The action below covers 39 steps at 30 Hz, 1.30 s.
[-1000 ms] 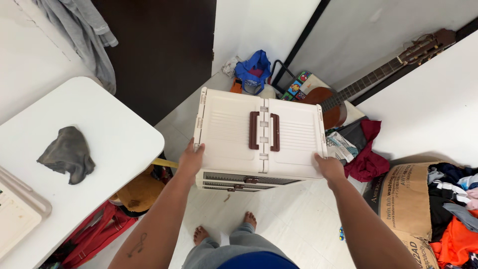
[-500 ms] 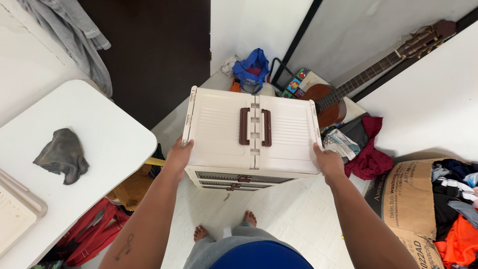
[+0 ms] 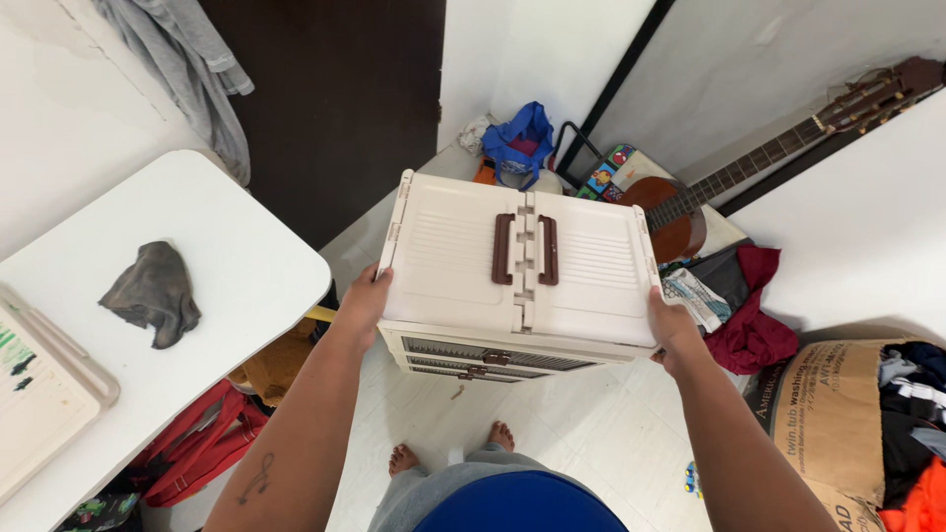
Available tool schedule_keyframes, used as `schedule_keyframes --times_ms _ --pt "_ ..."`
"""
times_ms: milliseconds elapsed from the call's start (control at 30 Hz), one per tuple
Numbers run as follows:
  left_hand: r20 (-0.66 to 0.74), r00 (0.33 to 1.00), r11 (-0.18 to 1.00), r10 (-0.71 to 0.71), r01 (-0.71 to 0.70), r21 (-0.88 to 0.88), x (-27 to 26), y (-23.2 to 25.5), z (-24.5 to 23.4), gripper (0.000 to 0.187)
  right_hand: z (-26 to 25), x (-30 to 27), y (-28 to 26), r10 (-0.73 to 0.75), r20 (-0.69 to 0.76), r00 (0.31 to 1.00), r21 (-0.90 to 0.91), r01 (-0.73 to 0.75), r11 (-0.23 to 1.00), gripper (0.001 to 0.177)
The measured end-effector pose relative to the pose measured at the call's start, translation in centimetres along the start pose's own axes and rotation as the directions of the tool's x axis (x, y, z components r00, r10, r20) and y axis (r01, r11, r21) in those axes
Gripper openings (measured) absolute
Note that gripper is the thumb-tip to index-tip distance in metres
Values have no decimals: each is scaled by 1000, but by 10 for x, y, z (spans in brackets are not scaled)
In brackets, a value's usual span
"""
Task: The person disassembles and reassembles a stack of white plastic storage cubes. They remove the top lid, detach the top cube, place it on a nearby table, then remove the second cube and place it on the table as well. They then reassemble the cubes by placing them back on the stack and closing the lids.
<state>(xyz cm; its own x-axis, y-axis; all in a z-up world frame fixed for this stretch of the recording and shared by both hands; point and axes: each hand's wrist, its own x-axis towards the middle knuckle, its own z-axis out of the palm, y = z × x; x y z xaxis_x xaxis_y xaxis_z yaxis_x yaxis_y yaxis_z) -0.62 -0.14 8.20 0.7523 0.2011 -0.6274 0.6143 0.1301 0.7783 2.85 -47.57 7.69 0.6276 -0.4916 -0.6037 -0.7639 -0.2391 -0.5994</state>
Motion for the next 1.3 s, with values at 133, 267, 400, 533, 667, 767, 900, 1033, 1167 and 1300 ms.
schedule_keyframes --times_ms 133,267,400,533,667,767,900,1033,1167,1300 --pt "7 998 998 -57 57 -26 -4 12 -2 54 2 -2 -2 54 39 998 100 -58 993 78" --pt "23 996 995 -83 84 -57 -4 18 -1 58 -7 1 -1 -10 171 985 183 -22 983 77" --pt "27 999 999 -41 40 20 8 13 0 69 -6 14 7 -31 165 986 212 -4 977 85" --pt "29 987 985 -156 153 85 34 3 2 79 8 26 28 -85 80 993 340 53 939 94" --pt "35 988 988 -148 146 52 52 -11 -1 86 10 23 30 -174 74 982 394 132 910 85" --pt "28 988 989 -150 150 20 55 -11 2 90 -3 6 13 -253 75 965 418 200 886 82" --pt "37 993 994 -110 110 12 49 0 6 89 -21 -15 -19 -252 68 965 389 207 898 79" --pt "44 994 994 -101 103 -45 39 20 7 89 -20 -26 -28 -329 132 935 434 244 867 78" --pt "-14 996 995 -85 85 46 26 31 3 92 -13 -27 -21 -320 130 938 467 227 855 81" --pt "-97 993 994 -66 74 76 9 34 -8 93 -4 -20 -30 -311 184 932 445 203 872 81"
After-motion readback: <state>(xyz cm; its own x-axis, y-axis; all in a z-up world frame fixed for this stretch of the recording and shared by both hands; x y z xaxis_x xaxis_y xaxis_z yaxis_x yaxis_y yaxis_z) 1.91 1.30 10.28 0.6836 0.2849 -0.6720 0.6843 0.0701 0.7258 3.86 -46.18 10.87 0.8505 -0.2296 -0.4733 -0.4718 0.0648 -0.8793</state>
